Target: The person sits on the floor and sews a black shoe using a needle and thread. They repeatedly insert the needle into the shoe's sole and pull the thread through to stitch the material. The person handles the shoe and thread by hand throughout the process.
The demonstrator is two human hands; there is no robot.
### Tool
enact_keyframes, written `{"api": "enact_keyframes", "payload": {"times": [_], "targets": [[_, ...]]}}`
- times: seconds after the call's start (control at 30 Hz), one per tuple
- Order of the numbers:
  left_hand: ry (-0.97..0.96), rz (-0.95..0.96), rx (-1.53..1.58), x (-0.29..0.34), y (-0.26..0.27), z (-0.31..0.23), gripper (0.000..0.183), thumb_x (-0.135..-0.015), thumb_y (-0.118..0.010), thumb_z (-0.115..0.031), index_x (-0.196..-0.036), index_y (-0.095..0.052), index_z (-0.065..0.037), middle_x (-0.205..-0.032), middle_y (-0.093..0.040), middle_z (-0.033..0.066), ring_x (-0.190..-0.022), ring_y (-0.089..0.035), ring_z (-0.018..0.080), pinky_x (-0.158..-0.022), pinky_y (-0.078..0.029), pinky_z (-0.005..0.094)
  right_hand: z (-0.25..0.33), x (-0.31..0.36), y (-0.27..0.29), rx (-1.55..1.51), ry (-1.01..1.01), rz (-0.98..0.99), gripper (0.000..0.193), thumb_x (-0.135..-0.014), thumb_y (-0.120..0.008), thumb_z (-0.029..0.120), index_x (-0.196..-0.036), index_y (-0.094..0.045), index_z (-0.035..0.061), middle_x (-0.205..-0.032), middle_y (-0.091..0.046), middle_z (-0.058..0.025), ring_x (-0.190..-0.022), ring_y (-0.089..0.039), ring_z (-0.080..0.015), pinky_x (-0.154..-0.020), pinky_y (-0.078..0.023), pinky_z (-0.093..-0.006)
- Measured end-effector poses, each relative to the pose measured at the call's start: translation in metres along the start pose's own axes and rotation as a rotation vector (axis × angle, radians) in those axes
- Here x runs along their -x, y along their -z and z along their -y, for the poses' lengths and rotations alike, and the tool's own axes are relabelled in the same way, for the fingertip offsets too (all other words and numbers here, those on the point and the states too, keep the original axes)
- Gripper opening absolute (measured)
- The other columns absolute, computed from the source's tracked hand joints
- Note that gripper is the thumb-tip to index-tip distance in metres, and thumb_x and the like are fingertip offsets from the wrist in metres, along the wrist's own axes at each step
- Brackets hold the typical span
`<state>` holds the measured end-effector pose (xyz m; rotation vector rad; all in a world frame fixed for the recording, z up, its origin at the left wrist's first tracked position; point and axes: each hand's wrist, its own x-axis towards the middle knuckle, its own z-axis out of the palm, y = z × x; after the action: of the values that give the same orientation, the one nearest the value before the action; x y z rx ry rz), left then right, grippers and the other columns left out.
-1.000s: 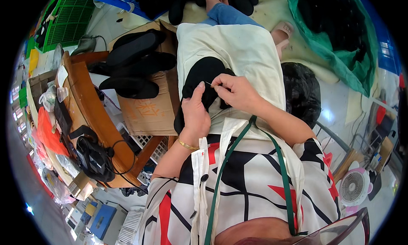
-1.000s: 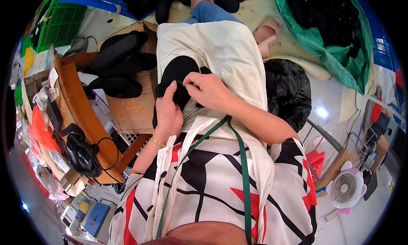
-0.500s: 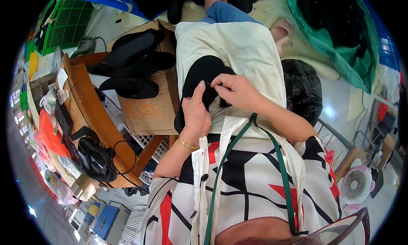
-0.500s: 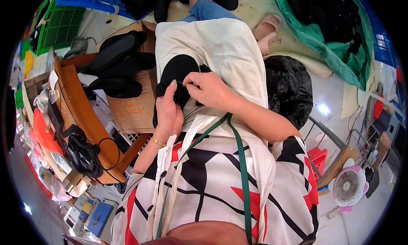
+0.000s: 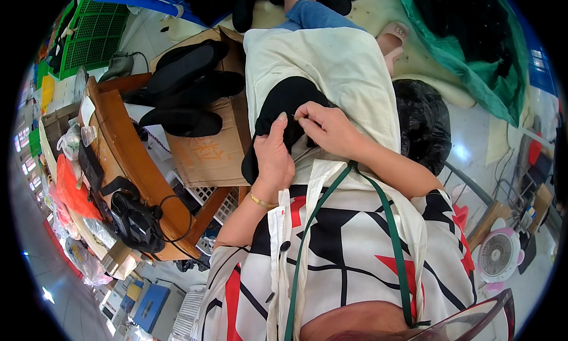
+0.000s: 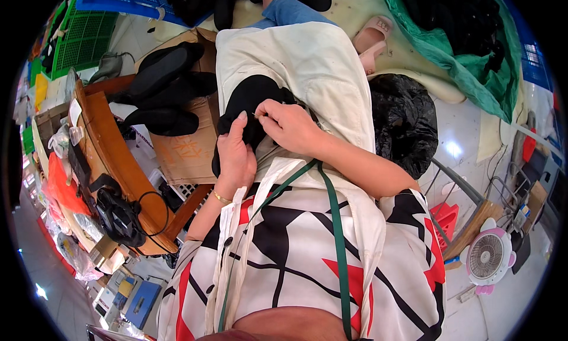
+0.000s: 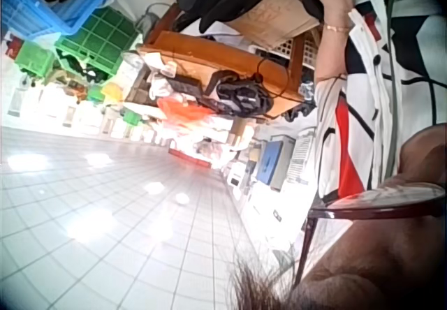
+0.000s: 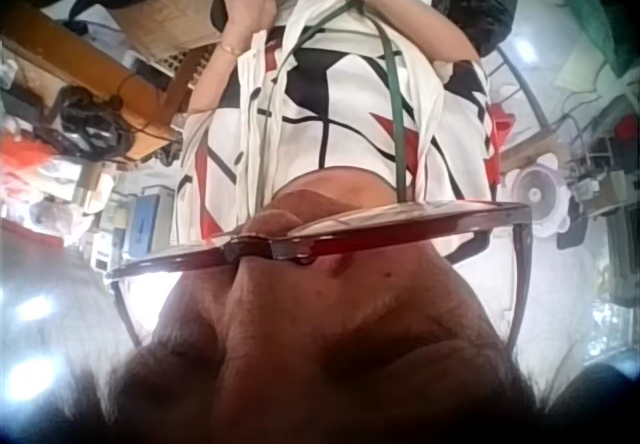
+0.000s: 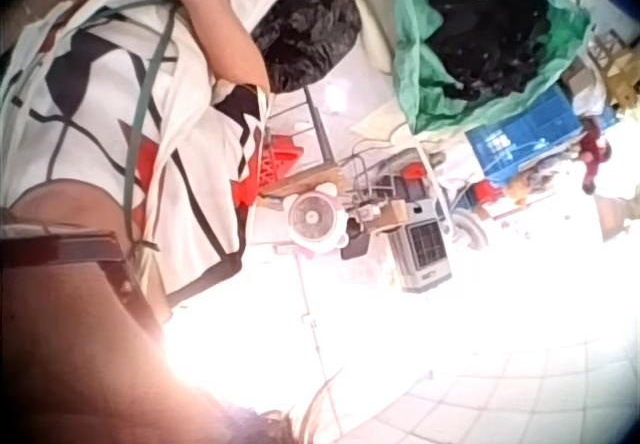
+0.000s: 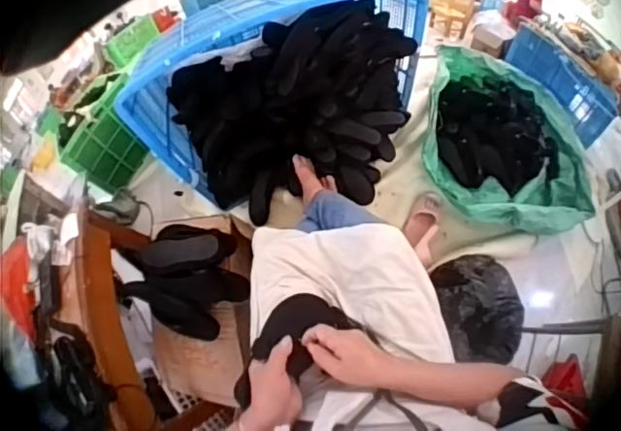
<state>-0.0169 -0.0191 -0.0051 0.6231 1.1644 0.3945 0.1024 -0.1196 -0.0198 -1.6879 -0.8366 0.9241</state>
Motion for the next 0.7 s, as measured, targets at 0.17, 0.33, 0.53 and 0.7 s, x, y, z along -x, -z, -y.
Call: {"api": "enact_keyframes", "payload": {"times": [0.17,0.33,0.53,0.7], "targets": [[0.008,-0.027,0.002,-0.001,-0.004,-0.001,0.016,-0.085,-0.074,-0.013,-0.074,-0.063,-0.01,-0.077,-0.061,-0.0047,-0.07,-0.053,0.0041,-0.067,-0.043,0.0225,-0.007,0.006,-0.005,-0.001,0.042,-0.022,0.014,-0.091,-0.057,0.012,-0.104,-0.058,0.0065,-0.075,-0.065,-0.0142,-0.069,-0.064,-0.0346,-0.062,-0.05,-0.042],[0.035,-0.012,0.018,-0.003,-0.003,-0.005,0.009,-0.085,-0.073,-0.011,-0.08,-0.066,-0.008,-0.083,-0.065,-0.0029,-0.075,-0.057,0.0054,-0.071,-0.046,0.0231,-0.013,0.007,-0.01,0.02,0.07,-0.042,0.014,-0.093,-0.056,0.013,-0.106,-0.056,0.0083,-0.076,-0.065,-0.0136,-0.068,-0.064,-0.0353,-0.06,-0.049,-0.0418],[0.031,0.059,-0.017,0.002,-0.006,-0.005,0.011,-0.088,-0.071,-0.013,-0.089,-0.069,-0.002,-0.089,-0.068,-0.0001,-0.08,-0.06,0.0069,-0.074,-0.048,0.024,-0.005,0.003,-0.014,-0.011,0.004,-0.079,0.012,-0.097,-0.055,0.011,-0.106,-0.051,0.0044,-0.074,-0.061,-0.0092,-0.061,-0.06,-0.0192,-0.058,-0.049,-0.0326],[-0.02,0.208,-0.114,-0.001,0.006,0.01,0.014,-0.092,-0.067,-0.013,-0.096,-0.07,0.0,-0.092,-0.068,-0.0008,-0.081,-0.059,0.0064,-0.075,-0.047,0.0215,0.021,-0.009,0.006,-0.197,-0.258,0.108,0.013,-0.096,-0.056,0.011,-0.105,-0.049,0.0056,-0.074,-0.062,-0.0103,-0.061,-0.061,-0.0196,-0.057,-0.049,-0.0328]]}}
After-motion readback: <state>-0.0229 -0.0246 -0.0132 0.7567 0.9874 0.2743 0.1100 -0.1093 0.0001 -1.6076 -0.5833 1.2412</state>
